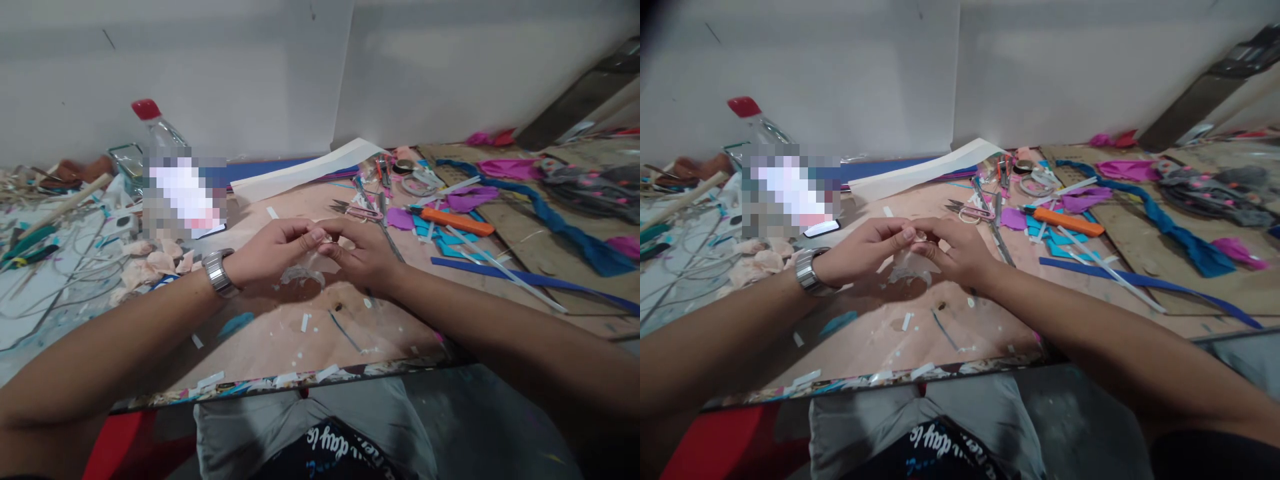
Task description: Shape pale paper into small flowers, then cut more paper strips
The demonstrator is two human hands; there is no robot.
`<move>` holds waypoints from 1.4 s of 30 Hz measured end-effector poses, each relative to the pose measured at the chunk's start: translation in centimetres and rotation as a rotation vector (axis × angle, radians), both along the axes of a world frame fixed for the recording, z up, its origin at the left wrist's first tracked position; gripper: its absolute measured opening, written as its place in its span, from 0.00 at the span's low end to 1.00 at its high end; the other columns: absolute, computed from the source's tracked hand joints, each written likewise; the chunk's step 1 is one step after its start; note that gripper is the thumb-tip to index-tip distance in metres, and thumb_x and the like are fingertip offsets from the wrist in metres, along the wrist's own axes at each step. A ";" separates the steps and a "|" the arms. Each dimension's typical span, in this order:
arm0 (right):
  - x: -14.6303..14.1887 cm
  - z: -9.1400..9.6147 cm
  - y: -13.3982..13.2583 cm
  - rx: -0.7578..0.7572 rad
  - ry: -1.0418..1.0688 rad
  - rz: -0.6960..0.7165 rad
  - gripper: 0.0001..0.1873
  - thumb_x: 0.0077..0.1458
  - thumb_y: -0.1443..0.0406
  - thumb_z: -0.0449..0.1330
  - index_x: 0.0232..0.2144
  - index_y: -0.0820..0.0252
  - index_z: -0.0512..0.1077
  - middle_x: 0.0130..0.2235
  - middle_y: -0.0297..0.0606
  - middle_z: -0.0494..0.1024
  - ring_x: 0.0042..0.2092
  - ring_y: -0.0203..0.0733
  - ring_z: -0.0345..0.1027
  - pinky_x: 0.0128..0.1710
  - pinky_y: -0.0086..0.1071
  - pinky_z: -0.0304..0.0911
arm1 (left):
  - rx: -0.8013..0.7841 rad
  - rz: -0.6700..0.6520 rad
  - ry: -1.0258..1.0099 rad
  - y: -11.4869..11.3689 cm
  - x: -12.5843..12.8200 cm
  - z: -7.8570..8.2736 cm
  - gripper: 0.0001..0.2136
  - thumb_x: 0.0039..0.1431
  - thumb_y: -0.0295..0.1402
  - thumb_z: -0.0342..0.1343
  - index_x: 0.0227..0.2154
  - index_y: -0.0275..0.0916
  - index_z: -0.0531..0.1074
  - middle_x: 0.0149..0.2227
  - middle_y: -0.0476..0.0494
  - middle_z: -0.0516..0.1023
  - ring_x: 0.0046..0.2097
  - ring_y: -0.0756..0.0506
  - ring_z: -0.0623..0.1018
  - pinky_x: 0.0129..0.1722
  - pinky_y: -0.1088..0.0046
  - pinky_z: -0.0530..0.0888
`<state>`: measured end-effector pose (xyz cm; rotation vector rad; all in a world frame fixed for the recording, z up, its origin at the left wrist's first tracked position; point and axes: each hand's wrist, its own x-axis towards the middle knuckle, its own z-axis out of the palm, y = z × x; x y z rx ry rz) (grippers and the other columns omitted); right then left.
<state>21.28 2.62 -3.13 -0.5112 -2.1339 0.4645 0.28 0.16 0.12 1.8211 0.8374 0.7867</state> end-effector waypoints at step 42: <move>-0.2 0.3 -0.4 -0.025 0.242 -0.194 0.24 0.54 0.42 0.67 0.37 0.55 0.74 0.31 0.33 0.77 0.31 0.38 0.70 0.33 0.33 0.67 | -0.368 0.133 -0.270 -0.1 0.1 0.0 0.14 0.63 0.42 0.63 0.33 0.35 0.71 0.30 0.48 0.73 0.31 0.52 0.71 0.33 0.75 0.68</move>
